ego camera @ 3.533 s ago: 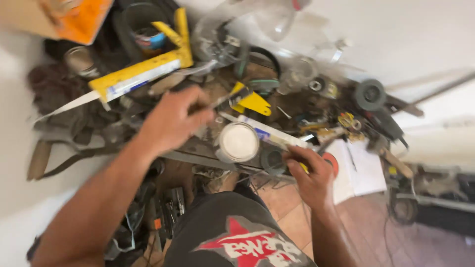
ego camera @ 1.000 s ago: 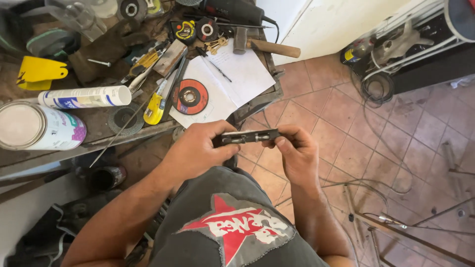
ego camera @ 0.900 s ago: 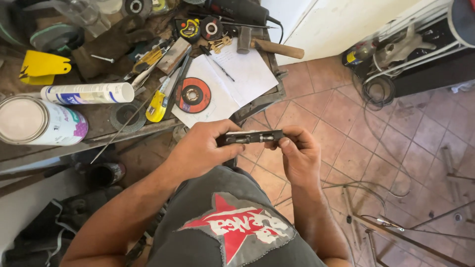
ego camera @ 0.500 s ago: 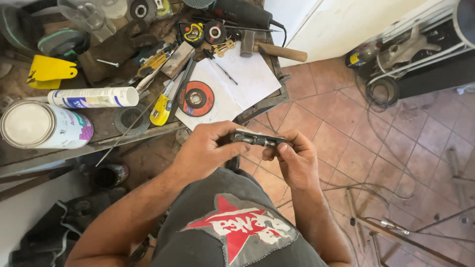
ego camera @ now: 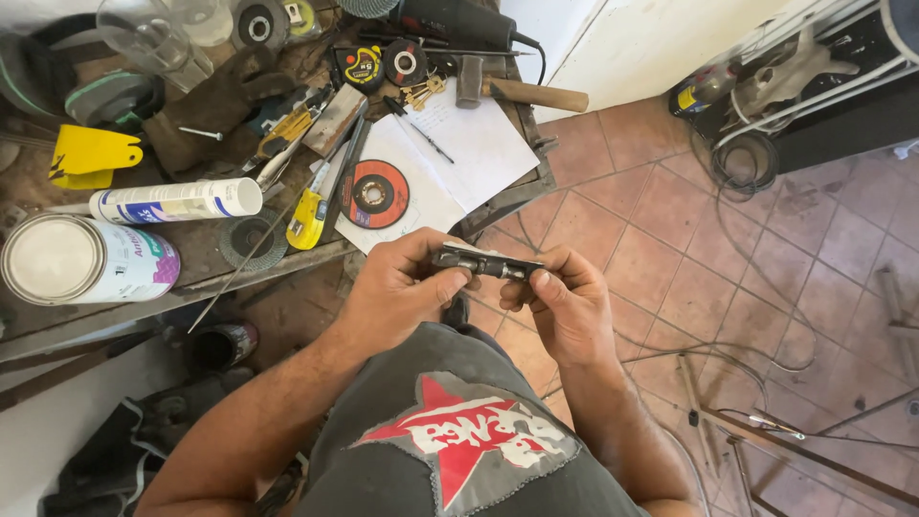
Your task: Measuring, grinding, and fitting metal components for a fabrication project
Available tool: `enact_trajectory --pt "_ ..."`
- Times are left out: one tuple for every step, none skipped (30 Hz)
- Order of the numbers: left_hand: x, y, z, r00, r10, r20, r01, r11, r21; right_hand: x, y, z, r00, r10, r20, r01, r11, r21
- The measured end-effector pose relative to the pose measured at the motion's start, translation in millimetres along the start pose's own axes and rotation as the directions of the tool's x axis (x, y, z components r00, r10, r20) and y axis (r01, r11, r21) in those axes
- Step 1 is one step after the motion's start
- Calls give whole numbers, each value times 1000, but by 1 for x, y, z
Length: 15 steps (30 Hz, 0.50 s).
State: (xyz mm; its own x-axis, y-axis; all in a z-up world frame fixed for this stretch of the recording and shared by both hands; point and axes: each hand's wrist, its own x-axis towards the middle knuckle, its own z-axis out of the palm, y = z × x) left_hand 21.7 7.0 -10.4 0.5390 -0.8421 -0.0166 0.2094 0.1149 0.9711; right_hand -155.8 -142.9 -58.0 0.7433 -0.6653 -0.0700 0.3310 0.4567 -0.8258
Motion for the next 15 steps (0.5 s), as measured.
enact_trajectory --pt "0 -1 1 1000 2 2 -2 1000 1 0 -1 2 1000 -2 0 2 1000 1" --pt "0 -1 2 1000 8 -17 -8 1000 -12 0 -3 4 1000 -22 -9 22 999 -42" --pt "-1 -1 3 999 14 -35 -15 1000 -26 -1 -5 6 999 -42 -17 40 996 -85" --pt "-2 -8 1 999 15 -35 -16 1000 -25 -1 -4 5 999 -43 -17 42 996 -85" --pt "-3 -15 0 999 15 -39 -16 999 -44 -2 -3 4 999 -45 -23 43 996 -84" --pt "-4 -22 -2 999 13 -42 -15 998 -62 -3 -3 3 998 -46 -31 44 996 -82" --pt "-5 -19 0 999 12 -40 -15 998 -62 -3 -2 2 998 -48 -32 45 996 -81" --pt "-5 -17 1 999 2 -53 -6 997 -80 -2 -1 2 999 -35 -32 33 997 -66" --pt "-6 -14 3 998 -9 -66 2 995 -98 -2 0 1 999 -23 -32 21 998 -51" --pt "-6 -15 3 998 -7 -69 0 995 -98 -2 1 0 999 -22 -29 20 999 -51" --pt "-7 -15 4 997 -6 -71 -3 992 -125 -1 2 -1 1000 -26 -11 25 998 -53" --pt "-6 -15 4 997 -1 -71 -9 989 -151 1 3 -2 999 -33 9 34 998 -53" --pt "-6 -8 5 997 4 -73 -15 989 -149 2 2 1 999 -36 14 36 998 -53" --pt "-7 -1 6 999 26 -46 -32 989 -147 1 1 3 997 -67 33 69 995 -69" --pt "-7 5 7 999 48 -19 -50 988 -147 1 0 5 994 -99 52 103 991 -84"
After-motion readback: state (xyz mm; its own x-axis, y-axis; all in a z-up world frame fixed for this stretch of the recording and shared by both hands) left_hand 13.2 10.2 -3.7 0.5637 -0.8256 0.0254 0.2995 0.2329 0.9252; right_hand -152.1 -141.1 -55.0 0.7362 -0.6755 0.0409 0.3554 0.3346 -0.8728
